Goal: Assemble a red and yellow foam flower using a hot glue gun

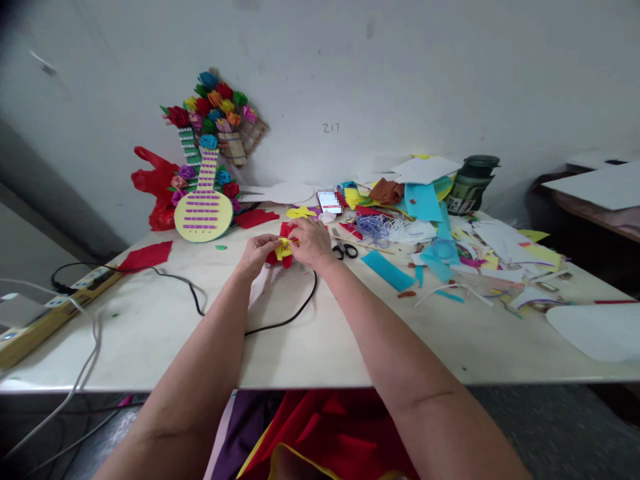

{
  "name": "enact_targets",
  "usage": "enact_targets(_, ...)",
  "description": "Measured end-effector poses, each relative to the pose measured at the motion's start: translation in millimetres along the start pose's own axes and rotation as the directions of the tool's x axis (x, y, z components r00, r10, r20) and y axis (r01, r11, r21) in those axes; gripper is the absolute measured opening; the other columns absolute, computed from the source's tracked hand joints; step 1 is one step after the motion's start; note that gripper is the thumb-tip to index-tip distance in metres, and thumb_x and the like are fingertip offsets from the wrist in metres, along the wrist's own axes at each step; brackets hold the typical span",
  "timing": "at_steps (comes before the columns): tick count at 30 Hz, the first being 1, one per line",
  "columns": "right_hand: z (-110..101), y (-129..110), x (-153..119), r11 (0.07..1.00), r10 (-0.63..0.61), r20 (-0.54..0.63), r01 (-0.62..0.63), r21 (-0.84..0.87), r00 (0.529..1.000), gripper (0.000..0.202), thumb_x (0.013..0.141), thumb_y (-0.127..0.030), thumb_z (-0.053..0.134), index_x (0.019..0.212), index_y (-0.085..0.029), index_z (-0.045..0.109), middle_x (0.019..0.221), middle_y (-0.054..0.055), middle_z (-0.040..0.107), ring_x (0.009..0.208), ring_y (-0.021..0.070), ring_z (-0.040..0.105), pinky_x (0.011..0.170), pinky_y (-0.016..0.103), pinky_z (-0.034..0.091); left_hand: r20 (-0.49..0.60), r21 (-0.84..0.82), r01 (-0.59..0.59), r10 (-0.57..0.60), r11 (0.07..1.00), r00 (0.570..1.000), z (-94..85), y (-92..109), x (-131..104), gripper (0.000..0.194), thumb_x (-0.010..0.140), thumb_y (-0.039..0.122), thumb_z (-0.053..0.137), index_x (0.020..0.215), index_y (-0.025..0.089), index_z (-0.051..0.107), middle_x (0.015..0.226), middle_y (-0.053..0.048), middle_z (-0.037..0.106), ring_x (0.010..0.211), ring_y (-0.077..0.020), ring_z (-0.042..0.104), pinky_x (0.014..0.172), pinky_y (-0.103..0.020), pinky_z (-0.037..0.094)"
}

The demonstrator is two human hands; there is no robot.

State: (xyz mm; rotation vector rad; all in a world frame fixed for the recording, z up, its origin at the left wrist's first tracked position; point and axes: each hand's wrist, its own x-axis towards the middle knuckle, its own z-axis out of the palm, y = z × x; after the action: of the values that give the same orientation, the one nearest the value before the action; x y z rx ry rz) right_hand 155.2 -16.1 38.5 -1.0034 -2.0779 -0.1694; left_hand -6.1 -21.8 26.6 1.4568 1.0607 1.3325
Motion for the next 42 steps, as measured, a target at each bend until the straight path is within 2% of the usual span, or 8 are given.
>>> enact_targets(10, 2.9, 10.8, 2.3, 0.966, 0.158, -0.11, -0.13, 0.222, 0.981, 0.008, 0.072, -0.02, 0.057, 0.068, -0.02, 0.063, 0.105, 0.008, 0.063, 0.101, 0.0215, 0.057, 0.09, 0.037, 0.045, -0.034, 0.006, -0.006, 0.006, 1.0, 0.999, -0.8, 0.4, 0.4, 0.028, 0.056, 0.037, 0.071, 0.069, 0.014, 0.064, 0.061, -0.003, 0.063, 0.056, -0.0134, 0.056, 0.056, -0.024, 0.042)
enact_targets(22, 2.7, 5.9, 5.5, 0.776, 0.43, 0.113, -0.43, 0.461, 0.896, 0.009, 0.067, -0.024, 0.064, 0.06, -0.019, 0.065, 0.113, 0.006, 0.059, 0.106, 0.021, 0.056, 0.095, 0.037, 0.041, -0.039, 0.028, -0.063, 0.064, 0.998, 0.997, 0.6, 0.7, 0.7, 0.029, 0.057, 0.036, 0.07, 0.073, 0.014, 0.066, 0.063, -0.003, 0.064, 0.059, -0.0141, 0.058, 0.059, -0.025, 0.045)
enact_targets(30, 5.6, 14.3, 6.0, 0.76, 0.426, 0.076, -0.402, 0.511, 0.901, 0.008, 0.068, -0.023, 0.062, 0.063, -0.018, 0.067, 0.109, 0.006, 0.063, 0.104, 0.0198, 0.057, 0.093, 0.035, 0.042, -0.049, 0.048, -0.043, 0.045, 0.998, 0.998, 0.9, 3.5, -1.1, 0.031, 0.056, 0.039, 0.07, 0.074, 0.014, 0.066, 0.062, -0.002, 0.062, 0.058, -0.0143, 0.057, 0.056, -0.025, 0.043)
enact_targets(32, -1.0, 26.0, 7.5, 0.802, 0.428, 0.034, -0.397, 0.446, 0.903, 0.015, 0.073, -0.027, 0.057, 0.069, -0.018, 0.068, 0.101, 0.005, 0.066, 0.099, 0.0196, 0.059, 0.088, 0.034, 0.045, -0.077, 0.028, -0.041, 0.043, 0.999, 0.996, 0.3, 3.6, -0.6, 0.031, 0.055, 0.039, 0.071, 0.072, 0.014, 0.065, 0.062, -0.002, 0.062, 0.058, -0.014, 0.057, 0.057, -0.025, 0.043)
enact_targets(34, -11.6, 40.7, 7.5, 0.808, 0.538, 0.03, -0.525, 0.267, 0.843, 0.019, 0.075, -0.026, 0.052, 0.079, -0.019, 0.07, 0.094, 0.006, 0.069, 0.091, 0.0205, 0.061, 0.081, 0.034, 0.047, -0.096, 0.004, -0.037, 0.037, 0.999, 0.995, -0.6, 3.0, 0.3, 0.029, 0.054, 0.038, 0.071, 0.07, 0.014, 0.065, 0.06, -0.002, 0.061, 0.057, -0.0134, 0.056, 0.057, -0.024, 0.042)
enact_targets(37, -28.4, 63.3, 2.4, 0.713, 0.699, 0.059, -0.687, -0.142, 0.713, 0.023, 0.074, -0.019, 0.054, 0.089, -0.019, 0.071, 0.098, 0.01, 0.069, 0.094, 0.0259, 0.062, 0.079, 0.035, 0.046, -0.111, -0.021, -0.026, 0.023, 0.999, 0.994, -2.3, 0.9, 2.1, 0.028, 0.054, 0.038, 0.072, 0.068, 0.015, 0.064, 0.057, 0.0, 0.059, 0.055, -0.0125, 0.055, 0.055, -0.024, 0.041)
enact_targets(39, -34.3, 76.3, -4.3, 0.633, 0.759, 0.109, -0.689, -0.354, 0.642, 0.024, 0.071, -0.019, 0.059, 0.092, -0.016, 0.071, 0.099, 0.017, 0.068, 0.098, 0.0298, 0.061, 0.08, 0.036, 0.046, -0.116, -0.035, -0.017, 0.013, 0.999, 0.993, -3.3, -0.9, 3.1, 0.028, 0.054, 0.037, 0.072, 0.067, 0.015, 0.064, 0.057, -0.001, 0.059, 0.054, -0.0119, 0.054, 0.054, -0.023, 0.04)
enact_targets(42, -32.4, 90.0, -15.7, 0.597, 0.778, 0.116, -0.669, -0.442, 0.618, 0.033, 0.071, -0.026, 0.063, 0.099, -0.01, 0.069, 0.099, 0.023, 0.066, 0.1, 0.0312, 0.06, 0.083, 0.038, 0.046, -0.1, -0.068, 0.0, -0.007, 0.998, 0.995, -4.3, -3.2, 3.9, 0.027, 0.055, 0.036, 0.071, 0.069, 0.014, 0.065, 0.058, -0.002, 0.061, 0.053, -0.0114, 0.053, 0.052, -0.022, 0.038)
